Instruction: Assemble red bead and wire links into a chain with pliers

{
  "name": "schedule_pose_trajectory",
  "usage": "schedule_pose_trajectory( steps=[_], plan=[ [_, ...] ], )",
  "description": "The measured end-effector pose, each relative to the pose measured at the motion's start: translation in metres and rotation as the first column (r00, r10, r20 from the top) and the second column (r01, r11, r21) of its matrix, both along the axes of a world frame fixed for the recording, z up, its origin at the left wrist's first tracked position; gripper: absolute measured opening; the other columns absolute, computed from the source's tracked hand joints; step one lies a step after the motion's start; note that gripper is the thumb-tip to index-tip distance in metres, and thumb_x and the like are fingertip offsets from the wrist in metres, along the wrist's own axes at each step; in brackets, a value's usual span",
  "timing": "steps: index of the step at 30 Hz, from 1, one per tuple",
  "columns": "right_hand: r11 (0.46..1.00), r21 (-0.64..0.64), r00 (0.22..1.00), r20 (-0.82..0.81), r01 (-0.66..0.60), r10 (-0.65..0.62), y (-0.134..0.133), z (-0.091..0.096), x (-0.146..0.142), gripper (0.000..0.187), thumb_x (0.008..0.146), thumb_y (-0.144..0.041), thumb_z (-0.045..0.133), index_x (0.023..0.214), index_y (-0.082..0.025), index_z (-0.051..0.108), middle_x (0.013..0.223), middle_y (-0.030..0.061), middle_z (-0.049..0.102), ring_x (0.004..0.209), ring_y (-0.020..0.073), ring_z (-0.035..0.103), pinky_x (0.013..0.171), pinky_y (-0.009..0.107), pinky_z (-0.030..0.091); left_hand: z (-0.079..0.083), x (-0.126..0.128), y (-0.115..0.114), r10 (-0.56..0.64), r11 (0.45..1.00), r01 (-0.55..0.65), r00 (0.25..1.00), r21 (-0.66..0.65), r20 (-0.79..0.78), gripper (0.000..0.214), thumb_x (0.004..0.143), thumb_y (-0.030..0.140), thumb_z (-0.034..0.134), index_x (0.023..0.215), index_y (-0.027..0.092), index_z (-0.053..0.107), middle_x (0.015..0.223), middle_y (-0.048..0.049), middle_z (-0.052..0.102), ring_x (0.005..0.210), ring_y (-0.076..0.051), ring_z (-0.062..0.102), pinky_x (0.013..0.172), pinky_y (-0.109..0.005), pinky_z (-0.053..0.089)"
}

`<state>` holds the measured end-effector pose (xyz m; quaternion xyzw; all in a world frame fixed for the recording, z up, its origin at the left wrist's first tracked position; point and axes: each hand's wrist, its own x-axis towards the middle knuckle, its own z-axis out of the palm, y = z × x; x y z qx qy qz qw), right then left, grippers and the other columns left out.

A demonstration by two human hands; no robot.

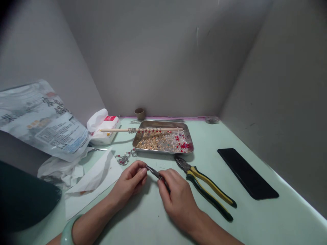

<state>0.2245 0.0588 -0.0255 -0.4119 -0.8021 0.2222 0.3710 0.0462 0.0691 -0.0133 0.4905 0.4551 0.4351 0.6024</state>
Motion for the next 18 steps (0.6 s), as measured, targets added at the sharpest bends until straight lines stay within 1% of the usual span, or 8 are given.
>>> schedule_pose_trajectory(
  steps=[7, 12, 15, 18],
  plan=[
    [0.995, 0.097, 0.999, 0.047, 0.017, -0.022, 0.0001, -0.0046, -0.0008, 0.015, 0.092, -0.018, 0.043, 0.102, -0.017, 0.054, 0.089, 0.0075, 0.059, 0.083, 0.0208, 0.055, 0.073, 0.034, 0.044, -0.0009, -0.0006, -0.0006, 0.018, 1.000, -0.018, 1.000, -0.004, -0.011, 0.027, 0.083, 0.044, 0.057, 0.082, 0.018, 0.048, 0.054, 0.0074, 0.044, 0.041, -0.003, 0.027, 0.041, -0.018, 0.018],
    [0.994, 0.108, 0.999, 0.034, -0.005, 0.001, -0.0001, -0.0041, -0.0016, 0.015, 0.093, -0.017, 0.041, 0.100, -0.017, 0.054, 0.087, 0.0076, 0.060, 0.080, 0.0201, 0.055, 0.071, 0.033, 0.044, -0.0001, -0.0025, -0.0010, -0.008, 0.998, 0.012, 0.998, -0.058, 0.058, 0.028, 0.082, 0.045, 0.058, 0.082, 0.018, 0.048, 0.051, 0.0084, 0.039, 0.041, -0.003, 0.024, 0.040, -0.018, 0.015],
    [0.995, 0.092, 0.999, 0.045, -0.024, 0.020, 0.0005, -0.0007, -0.0009, 0.016, 0.093, -0.017, 0.041, 0.101, -0.017, 0.055, 0.087, 0.0076, 0.060, 0.080, 0.0197, 0.055, 0.070, 0.033, 0.044, -0.0011, -0.0038, -0.0007, -0.018, 0.995, 0.029, 0.994, -0.099, 0.108, 0.029, 0.081, 0.044, 0.060, 0.083, 0.018, 0.048, 0.049, 0.0094, 0.036, 0.041, -0.004, 0.022, 0.039, -0.018, 0.013],
    [0.997, 0.071, 0.998, 0.056, -0.034, 0.030, 0.0010, 0.0030, 0.0003, 0.016, 0.093, -0.018, 0.041, 0.101, -0.017, 0.055, 0.086, 0.0074, 0.060, 0.078, 0.0190, 0.056, 0.069, 0.032, 0.044, -0.0012, -0.0041, -0.0010, -0.030, 0.993, 0.046, 0.990, -0.111, 0.134, 0.029, 0.080, 0.044, 0.061, 0.082, 0.018, 0.048, 0.049, 0.0098, 0.035, 0.040, -0.003, 0.021, 0.039, -0.019, 0.012]
  ],
)
